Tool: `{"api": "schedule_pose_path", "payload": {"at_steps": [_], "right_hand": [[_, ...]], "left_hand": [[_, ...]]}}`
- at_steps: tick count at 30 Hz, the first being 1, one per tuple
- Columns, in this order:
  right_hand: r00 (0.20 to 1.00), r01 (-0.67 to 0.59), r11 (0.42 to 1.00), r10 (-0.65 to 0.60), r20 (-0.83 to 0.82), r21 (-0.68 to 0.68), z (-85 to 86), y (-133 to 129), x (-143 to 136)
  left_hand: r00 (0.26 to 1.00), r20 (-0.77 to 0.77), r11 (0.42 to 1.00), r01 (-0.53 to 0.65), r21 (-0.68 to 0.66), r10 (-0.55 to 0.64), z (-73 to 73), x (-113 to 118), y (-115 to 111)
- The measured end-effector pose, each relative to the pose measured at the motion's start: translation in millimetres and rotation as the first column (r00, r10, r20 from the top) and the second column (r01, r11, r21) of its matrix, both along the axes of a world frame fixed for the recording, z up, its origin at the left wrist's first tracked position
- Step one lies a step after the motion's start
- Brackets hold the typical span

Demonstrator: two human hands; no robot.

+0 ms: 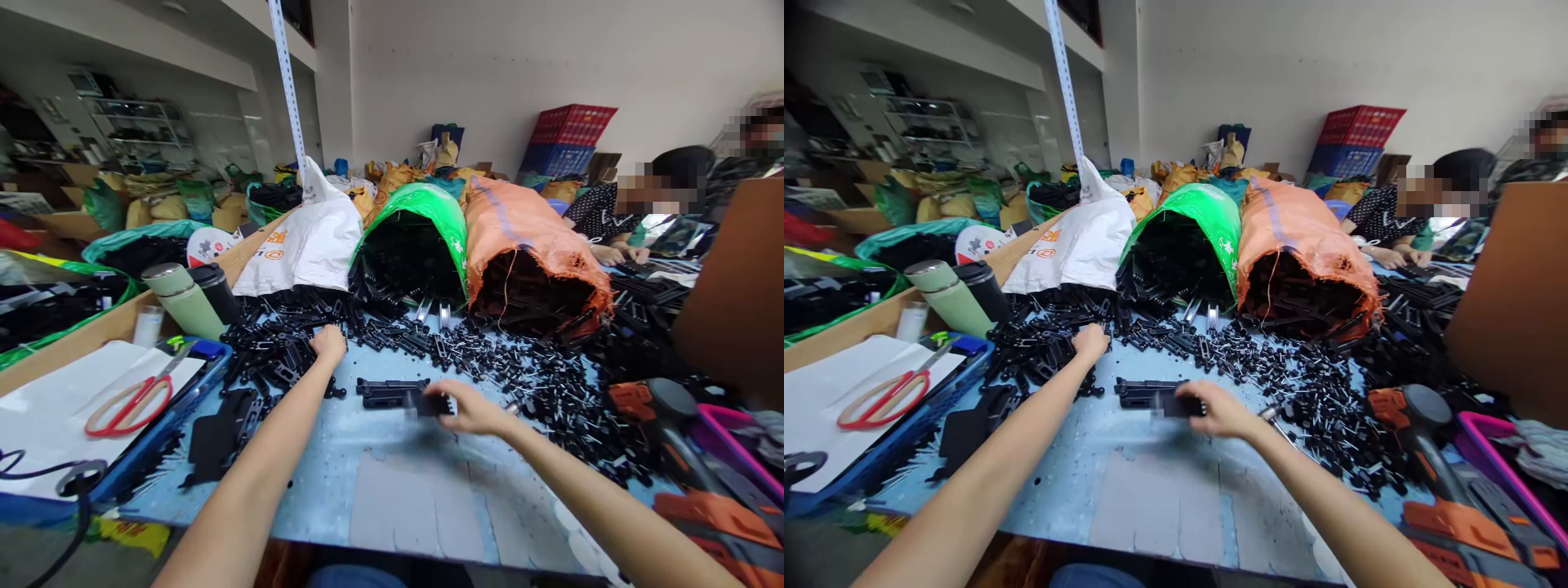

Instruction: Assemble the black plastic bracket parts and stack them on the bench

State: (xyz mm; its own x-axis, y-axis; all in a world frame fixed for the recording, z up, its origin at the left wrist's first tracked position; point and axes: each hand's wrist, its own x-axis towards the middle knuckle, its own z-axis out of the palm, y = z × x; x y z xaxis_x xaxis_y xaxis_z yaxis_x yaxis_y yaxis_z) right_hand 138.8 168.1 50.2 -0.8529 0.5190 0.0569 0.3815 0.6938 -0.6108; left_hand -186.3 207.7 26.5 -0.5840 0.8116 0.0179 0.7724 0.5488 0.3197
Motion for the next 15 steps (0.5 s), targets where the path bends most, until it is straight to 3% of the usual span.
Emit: {"api": "schedule_pose_path", "payload": {"at_steps": [1, 3, 5, 7, 9, 10, 12, 14, 15], "right_hand": [[0.991, -0.127, 0.991, 0.125, 0.050, 0.048, 0.4, -21.8, 7.5], [0.956, -0.276, 0.951, 0.258, 0.138, 0.138, -3.2, -57.1, 19.5], [0.956, -0.270, 0.938, 0.233, 0.181, 0.216, -12.3, -79.8, 26.1], [0.979, -0.030, 0.959, -0.028, 0.200, 0.283, -24.8, -92.4, 26.9], [0.900, 0.295, 0.911, -0.366, 0.235, 0.290, -37.4, -99.5, 23.0], [0.835, 0.416, 0.868, -0.483, 0.264, 0.271, -42.8, -102.0, 19.9], [0.771, 0.535, 0.822, -0.569, 0.286, 0.194, -50.2, -105.9, 13.0], [0.814, 0.561, 0.828, -0.552, 0.182, 0.007, -52.3, -108.2, 7.0], [0.836, 0.548, 0.823, -0.541, 0.088, -0.147, -51.4, -109.0, 4.3]], "left_hand": [[1.000, 0.004, 0.999, 0.029, 0.032, -0.030, 4.8, 4.0, -8.1], [0.994, 0.004, 0.988, 0.108, 0.113, -0.110, 13.8, 18.0, -29.6], [0.976, 0.000, 0.962, 0.213, 0.170, -0.217, 18.7, 40.3, -59.4], [0.933, 0.046, 0.915, 0.338, 0.220, -0.356, 17.0, 68.1, -96.1], [0.824, 0.199, 0.823, 0.444, 0.354, -0.530, 9.0, 96.5, -134.4], [0.744, 0.314, 0.785, 0.438, 0.439, -0.590, 3.8, 109.5, -151.8], [0.538, 0.566, 0.770, 0.305, 0.561, -0.625, -6.7, 131.6, -179.7], [0.368, 0.753, 0.830, 0.110, 0.546, -0.545, -14.3, 149.1, -196.8], [0.313, 0.807, 0.855, 0.034, 0.517, -0.500, -16.3, 156.3, -201.9]]}}
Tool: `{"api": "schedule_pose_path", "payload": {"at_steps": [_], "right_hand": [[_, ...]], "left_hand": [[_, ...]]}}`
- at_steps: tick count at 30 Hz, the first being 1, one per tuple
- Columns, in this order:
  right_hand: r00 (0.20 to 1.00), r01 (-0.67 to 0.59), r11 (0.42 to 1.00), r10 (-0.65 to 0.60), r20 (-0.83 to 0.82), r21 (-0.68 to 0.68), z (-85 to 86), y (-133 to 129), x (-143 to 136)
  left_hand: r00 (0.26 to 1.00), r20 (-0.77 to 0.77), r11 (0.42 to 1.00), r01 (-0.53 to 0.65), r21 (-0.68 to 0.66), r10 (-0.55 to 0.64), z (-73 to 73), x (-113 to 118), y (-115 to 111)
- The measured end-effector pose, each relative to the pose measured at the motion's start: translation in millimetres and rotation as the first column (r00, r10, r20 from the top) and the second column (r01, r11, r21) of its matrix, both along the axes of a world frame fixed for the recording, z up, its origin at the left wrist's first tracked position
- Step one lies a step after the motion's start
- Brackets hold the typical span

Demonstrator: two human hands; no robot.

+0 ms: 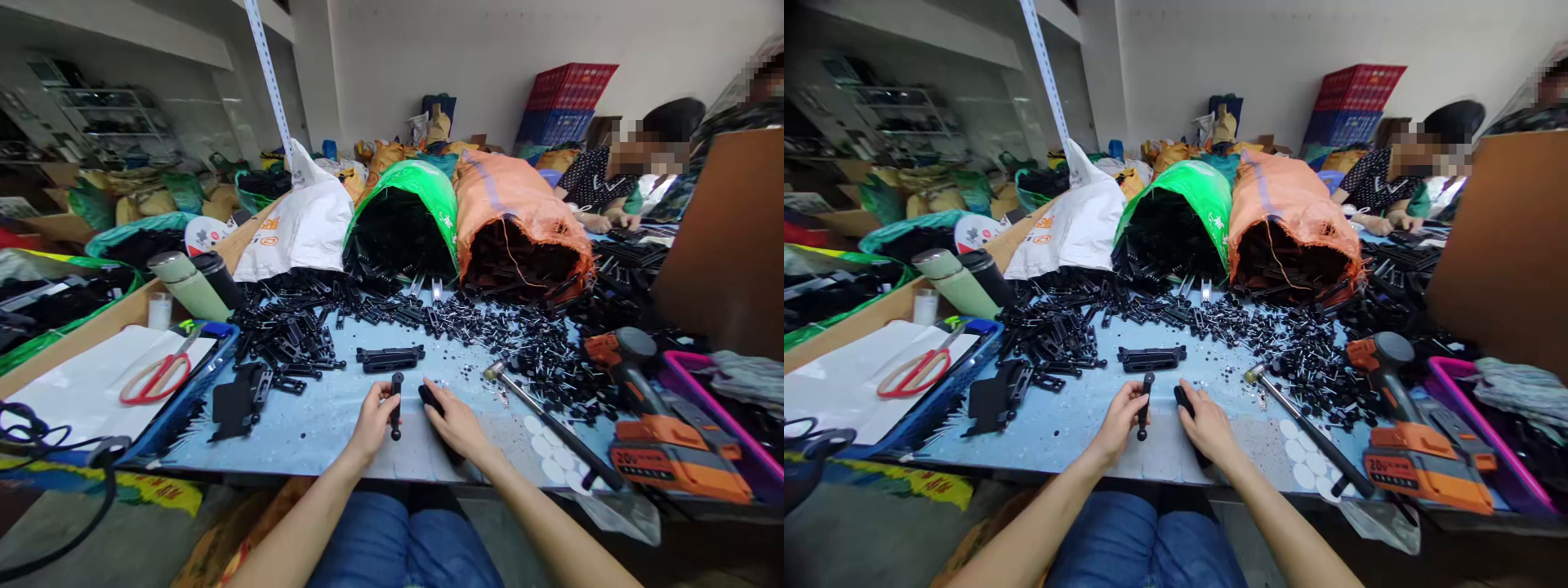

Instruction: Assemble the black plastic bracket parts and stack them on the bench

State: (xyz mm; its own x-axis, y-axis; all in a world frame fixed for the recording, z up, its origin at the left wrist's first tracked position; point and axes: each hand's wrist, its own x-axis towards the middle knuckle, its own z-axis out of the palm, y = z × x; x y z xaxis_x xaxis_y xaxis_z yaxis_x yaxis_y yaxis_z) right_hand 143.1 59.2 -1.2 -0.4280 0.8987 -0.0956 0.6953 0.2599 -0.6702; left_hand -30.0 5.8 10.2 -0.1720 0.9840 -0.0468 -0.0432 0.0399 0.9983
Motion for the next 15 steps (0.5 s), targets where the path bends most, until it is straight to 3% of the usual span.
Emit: {"api": "schedule_pose_path", "payload": {"at_steps": [1, 3, 5, 7, 12, 15], "right_hand": [[0.983, 0.000, 0.995, -0.019, -0.183, -0.101, 1.9, -0.6, -2.5], [0.862, -0.025, 0.950, -0.138, -0.488, -0.312, 7.6, -2.0, -7.2], [0.724, -0.059, 0.899, -0.261, -0.639, -0.434, 13.9, -3.9, -11.3], [0.651, -0.098, 0.883, -0.292, -0.700, -0.459, 19.2, -5.7, -13.3], [0.700, -0.203, 0.925, -0.093, -0.708, -0.322, 26.2, -5.3, -7.7], [0.704, -0.190, 0.929, -0.096, -0.704, -0.317, 29.6, -3.4, -3.8]], "left_hand": [[0.998, 0.055, 0.999, -0.025, -0.032, 0.026, -0.9, 6.4, -3.6], [0.996, 0.084, 0.997, -0.036, -0.061, 0.041, 0.3, 17.1, -8.1], [0.998, 0.057, 0.997, -0.022, -0.068, 0.026, 3.5, 24.5, -11.6], [0.999, -0.014, 0.998, -0.035, -0.050, 0.034, 7.0, 28.0, -15.0], [0.977, -0.208, 0.999, -0.035, 0.036, 0.042, 12.6, 21.2, -20.6], [0.959, -0.284, 0.995, 0.006, 0.096, 0.022, 14.5, 15.3, -20.0]]}}
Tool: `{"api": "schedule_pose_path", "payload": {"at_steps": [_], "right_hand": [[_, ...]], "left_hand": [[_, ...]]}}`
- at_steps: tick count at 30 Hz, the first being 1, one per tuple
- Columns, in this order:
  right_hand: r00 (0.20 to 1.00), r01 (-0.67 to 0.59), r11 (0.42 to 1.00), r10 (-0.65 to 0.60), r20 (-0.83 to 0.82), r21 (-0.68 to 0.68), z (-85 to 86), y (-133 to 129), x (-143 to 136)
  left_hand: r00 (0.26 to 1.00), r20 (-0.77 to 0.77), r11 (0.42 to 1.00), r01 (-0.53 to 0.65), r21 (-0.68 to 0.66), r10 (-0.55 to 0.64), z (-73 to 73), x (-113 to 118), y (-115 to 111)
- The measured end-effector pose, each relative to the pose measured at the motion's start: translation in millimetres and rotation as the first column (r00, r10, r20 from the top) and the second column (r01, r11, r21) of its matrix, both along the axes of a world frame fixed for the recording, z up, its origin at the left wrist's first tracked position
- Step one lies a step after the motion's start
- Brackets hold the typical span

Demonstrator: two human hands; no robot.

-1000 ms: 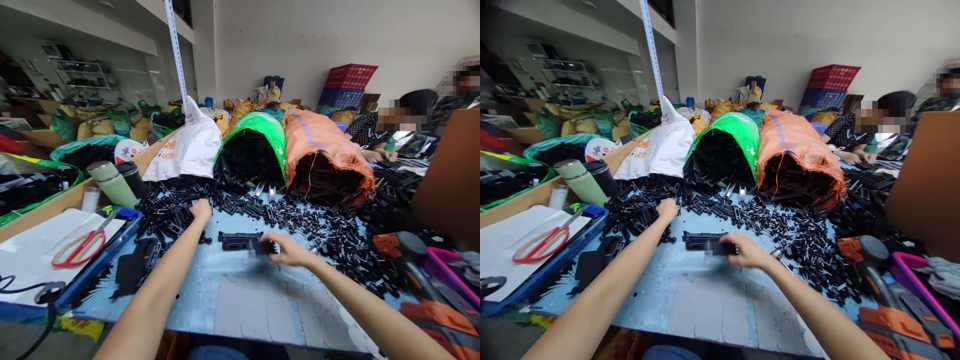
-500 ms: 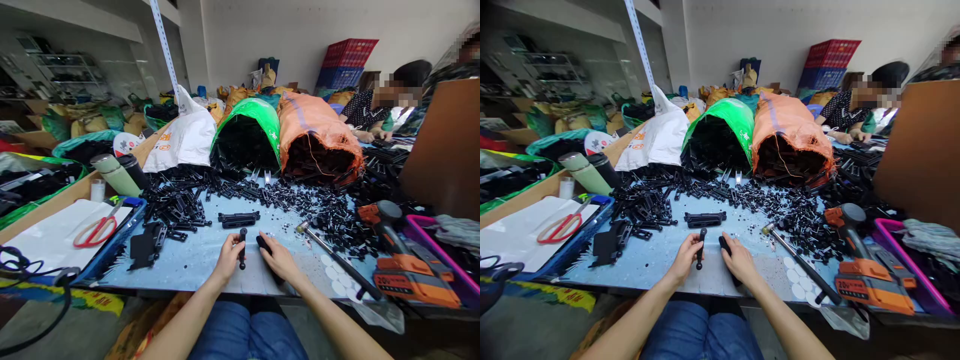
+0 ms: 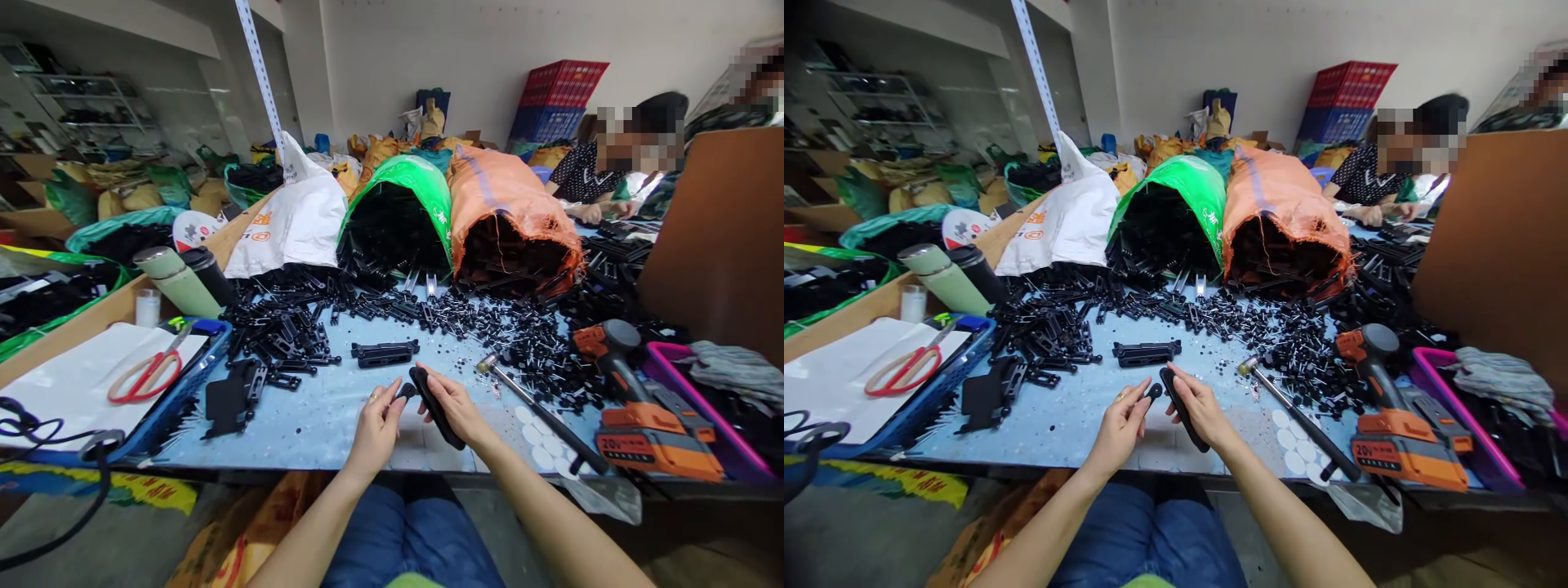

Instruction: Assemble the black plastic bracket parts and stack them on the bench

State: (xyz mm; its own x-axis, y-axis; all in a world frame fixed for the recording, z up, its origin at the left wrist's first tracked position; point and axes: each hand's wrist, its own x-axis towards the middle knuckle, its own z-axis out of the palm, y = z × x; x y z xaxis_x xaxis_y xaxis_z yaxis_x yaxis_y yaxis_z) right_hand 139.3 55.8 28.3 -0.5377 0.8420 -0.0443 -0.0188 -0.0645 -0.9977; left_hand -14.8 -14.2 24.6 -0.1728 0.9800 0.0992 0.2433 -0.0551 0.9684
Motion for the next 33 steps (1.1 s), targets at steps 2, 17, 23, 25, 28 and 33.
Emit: {"api": "schedule_pose_path", "payload": {"at_steps": [2, 17, 23, 25, 28, 33], "right_hand": [[1.000, -0.010, 1.000, 0.010, -0.008, -0.001, 2.9, 0.3, 1.2], [0.989, -0.126, 0.950, 0.098, 0.112, 0.285, 13.0, 3.1, 8.0], [0.991, 0.117, 0.911, -0.133, 0.015, 0.395, 9.8, -23.7, -14.6], [0.981, 0.152, 0.884, -0.191, 0.044, 0.443, 8.5, -29.7, -20.4], [0.965, 0.194, 0.850, -0.256, 0.062, 0.490, 4.4, -31.4, -26.1], [0.942, 0.255, 0.838, -0.327, 0.071, 0.483, -10.9, -28.8, -36.0]], "left_hand": [[0.998, -0.047, 0.998, -0.027, 0.054, 0.030, 1.3, -2.6, 1.6], [0.980, -0.195, 0.979, 0.002, 0.206, 0.039, 21.0, 3.5, 1.3], [0.953, -0.048, 0.902, -0.266, 0.340, 0.299, 18.4, 31.3, -0.1], [0.957, -0.053, 0.907, -0.252, 0.338, 0.286, 18.3, 31.8, 1.7], [0.959, -0.085, 0.911, -0.226, 0.344, 0.270, 17.2, 26.3, 7.3], [0.960, -0.095, 0.918, -0.220, 0.331, 0.264, 5.3, 21.4, 20.7]]}}
